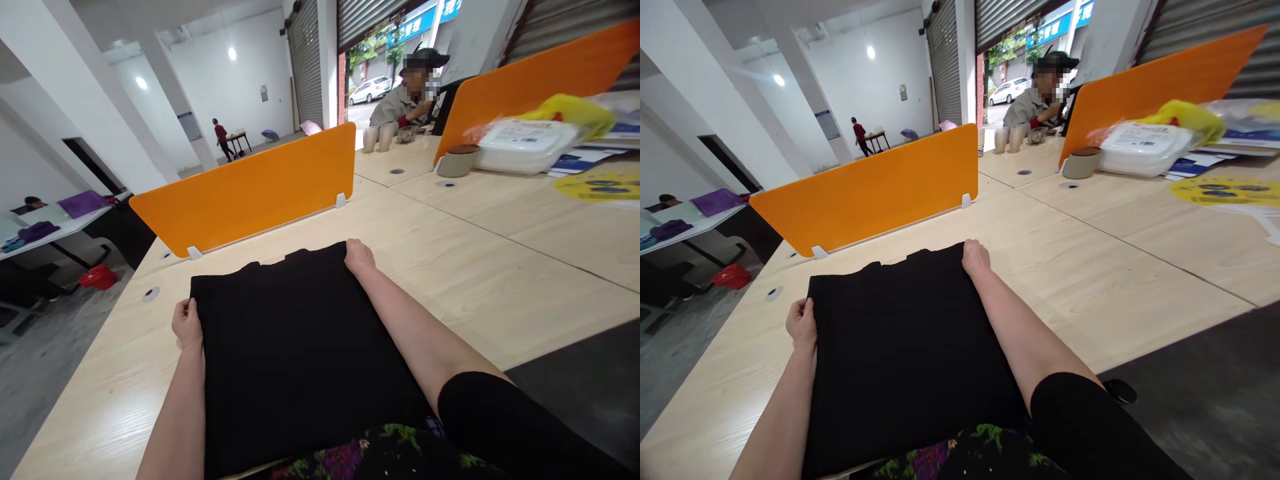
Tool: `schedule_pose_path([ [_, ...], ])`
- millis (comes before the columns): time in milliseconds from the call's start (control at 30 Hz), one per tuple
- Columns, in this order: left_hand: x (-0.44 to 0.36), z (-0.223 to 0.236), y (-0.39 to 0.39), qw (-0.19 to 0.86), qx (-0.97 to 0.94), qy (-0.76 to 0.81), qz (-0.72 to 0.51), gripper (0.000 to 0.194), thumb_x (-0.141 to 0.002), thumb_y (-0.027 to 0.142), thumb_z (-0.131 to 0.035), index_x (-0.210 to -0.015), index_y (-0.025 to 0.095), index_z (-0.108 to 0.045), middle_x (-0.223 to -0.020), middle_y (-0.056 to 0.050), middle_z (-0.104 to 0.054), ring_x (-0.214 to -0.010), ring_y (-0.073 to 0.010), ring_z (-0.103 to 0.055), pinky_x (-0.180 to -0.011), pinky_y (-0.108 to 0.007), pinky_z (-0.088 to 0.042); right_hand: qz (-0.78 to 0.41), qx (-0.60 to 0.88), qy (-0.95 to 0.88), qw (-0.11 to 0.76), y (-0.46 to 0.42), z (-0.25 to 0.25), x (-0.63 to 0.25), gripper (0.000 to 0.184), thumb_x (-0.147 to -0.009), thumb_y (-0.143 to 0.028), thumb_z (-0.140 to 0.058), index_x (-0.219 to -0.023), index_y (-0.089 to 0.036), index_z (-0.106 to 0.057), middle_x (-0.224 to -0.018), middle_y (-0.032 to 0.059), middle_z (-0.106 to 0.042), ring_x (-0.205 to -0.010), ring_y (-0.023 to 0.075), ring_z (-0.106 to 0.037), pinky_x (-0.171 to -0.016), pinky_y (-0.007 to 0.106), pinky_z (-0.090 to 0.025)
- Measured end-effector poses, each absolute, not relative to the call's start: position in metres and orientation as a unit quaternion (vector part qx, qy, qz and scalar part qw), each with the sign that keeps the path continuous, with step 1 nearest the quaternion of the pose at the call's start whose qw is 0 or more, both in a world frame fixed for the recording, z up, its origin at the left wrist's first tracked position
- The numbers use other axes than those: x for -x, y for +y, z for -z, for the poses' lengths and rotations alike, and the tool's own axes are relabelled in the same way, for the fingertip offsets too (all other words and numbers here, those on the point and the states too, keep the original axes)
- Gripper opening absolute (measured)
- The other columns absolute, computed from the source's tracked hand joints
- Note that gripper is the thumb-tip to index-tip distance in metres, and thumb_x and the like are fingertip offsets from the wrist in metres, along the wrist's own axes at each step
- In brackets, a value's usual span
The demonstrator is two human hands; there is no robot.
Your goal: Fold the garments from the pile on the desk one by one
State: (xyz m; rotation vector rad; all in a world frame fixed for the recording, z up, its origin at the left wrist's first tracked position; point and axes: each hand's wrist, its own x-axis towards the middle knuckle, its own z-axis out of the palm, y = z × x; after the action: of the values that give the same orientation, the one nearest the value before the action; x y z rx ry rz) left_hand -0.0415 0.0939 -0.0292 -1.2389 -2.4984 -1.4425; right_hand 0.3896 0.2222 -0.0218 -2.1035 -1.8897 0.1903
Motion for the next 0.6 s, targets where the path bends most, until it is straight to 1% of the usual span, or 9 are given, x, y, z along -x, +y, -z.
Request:
schedule_pose_path([
  [33, 0.042, 0.029, 0.094, -0.008, 0.397, -0.799, 0.451, 0.027, -0.083, 0.043, -0.045, -0.087, 0.020, -0.058, -0.079, -0.001, -0.062, -0.074, -0.0159, -0.055, -0.069, -0.026, -0.044, -0.065, 0.730, -0.658, 0.170, 0.223, 0.023, -0.391, 0.032, -0.089, -0.010, -0.043, -0.117, -0.009, -0.057, -0.117, 0.0190, -0.058, -0.102, 0.0274, -0.059, -0.083, 0.035, -0.046],
  [100, 0.044, 0.029, 0.095, -0.027, 0.404, -0.808, 0.428, 0.022, -0.080, 0.041, -0.050, -0.080, 0.021, -0.060, -0.073, 0.000, -0.062, -0.070, -0.0167, -0.055, -0.066, -0.027, -0.042, -0.056, 0.689, -0.692, 0.208, 0.224, 0.026, -0.393, 0.036, -0.094, -0.023, -0.042, -0.126, -0.012, -0.053, -0.129, 0.0168, -0.053, -0.109, 0.0273, -0.055, -0.088, 0.035, -0.045],
  [167, 0.045, 0.029, 0.096, -0.036, 0.405, -0.816, 0.411, 0.020, -0.078, 0.040, -0.054, -0.076, 0.022, -0.061, -0.070, 0.000, -0.062, -0.068, -0.0172, -0.054, -0.065, -0.028, -0.040, -0.051, 0.631, -0.744, 0.214, 0.225, 0.029, -0.393, 0.042, -0.094, -0.030, -0.045, -0.135, -0.020, -0.047, -0.140, 0.0110, -0.047, -0.116, 0.0272, -0.050, -0.093, 0.035, -0.043],
  [200, 0.045, 0.029, 0.096, -0.038, 0.403, -0.819, 0.407, 0.020, -0.078, 0.040, -0.054, -0.076, 0.022, -0.061, -0.070, 0.000, -0.062, -0.067, -0.0174, -0.054, -0.064, -0.028, -0.039, -0.057, 0.611, -0.764, 0.202, 0.226, 0.030, -0.392, 0.044, -0.093, -0.030, -0.046, -0.137, -0.023, -0.046, -0.141, 0.0082, -0.046, -0.117, 0.0271, -0.049, -0.093, 0.036, -0.043],
  [267, 0.046, 0.029, 0.096, -0.039, 0.399, -0.823, 0.402, 0.020, -0.078, 0.041, -0.054, -0.077, 0.022, -0.061, -0.070, 0.000, -0.062, -0.067, -0.0174, -0.054, -0.064, -0.028, -0.038, -0.070, 0.599, -0.778, 0.175, 0.227, 0.031, -0.390, 0.039, -0.093, -0.027, -0.046, -0.131, -0.026, -0.051, -0.136, 0.0060, -0.051, -0.115, 0.0261, -0.050, -0.090, 0.035, -0.044],
  [367, 0.045, 0.029, 0.095, -0.039, 0.396, -0.825, 0.402, 0.021, -0.078, 0.042, -0.053, -0.078, 0.023, -0.062, -0.070, 0.001, -0.061, -0.069, -0.0170, -0.055, -0.064, -0.027, -0.038, -0.061, 0.617, -0.767, 0.165, 0.227, 0.031, -0.385, 0.028, -0.094, -0.023, -0.040, -0.111, -0.021, -0.063, -0.121, 0.0093, -0.057, -0.105, 0.0241, -0.054, -0.082, 0.033, -0.044],
  [433, 0.046, 0.031, 0.095, -0.037, 0.394, -0.825, 0.404, 0.023, -0.078, 0.043, -0.052, -0.079, 0.022, -0.062, -0.071, 0.001, -0.061, -0.070, -0.0166, -0.056, -0.064, -0.026, -0.039, -0.041, 0.626, -0.762, 0.160, 0.227, 0.030, -0.382, 0.028, -0.094, -0.019, -0.037, -0.101, -0.018, -0.064, -0.113, 0.0118, -0.058, -0.101, 0.0236, -0.056, -0.079, 0.031, -0.043],
  [500, 0.046, 0.032, 0.095, -0.032, 0.388, -0.826, 0.408, 0.024, -0.079, 0.043, -0.050, -0.082, 0.022, -0.062, -0.073, 0.001, -0.062, -0.071, -0.0161, -0.056, -0.065, -0.026, -0.040, -0.019, 0.634, -0.759, 0.148, 0.226, 0.030, -0.380, 0.027, -0.092, -0.013, -0.038, -0.101, -0.015, -0.063, -0.110, 0.0141, -0.057, -0.099, 0.0242, -0.056, -0.078, 0.031, -0.043],
  [600, 0.046, 0.033, 0.096, -0.026, 0.383, -0.829, 0.407, 0.027, -0.081, 0.043, -0.046, -0.087, 0.021, -0.061, -0.077, 0.000, -0.062, -0.073, -0.0155, -0.057, -0.066, -0.025, -0.042, 0.008, 0.673, -0.727, 0.138, 0.225, 0.030, -0.379, 0.030, -0.084, -0.004, -0.043, -0.108, -0.008, -0.060, -0.112, 0.0179, -0.055, -0.097, 0.0258, -0.057, -0.079, 0.033, -0.042],
])
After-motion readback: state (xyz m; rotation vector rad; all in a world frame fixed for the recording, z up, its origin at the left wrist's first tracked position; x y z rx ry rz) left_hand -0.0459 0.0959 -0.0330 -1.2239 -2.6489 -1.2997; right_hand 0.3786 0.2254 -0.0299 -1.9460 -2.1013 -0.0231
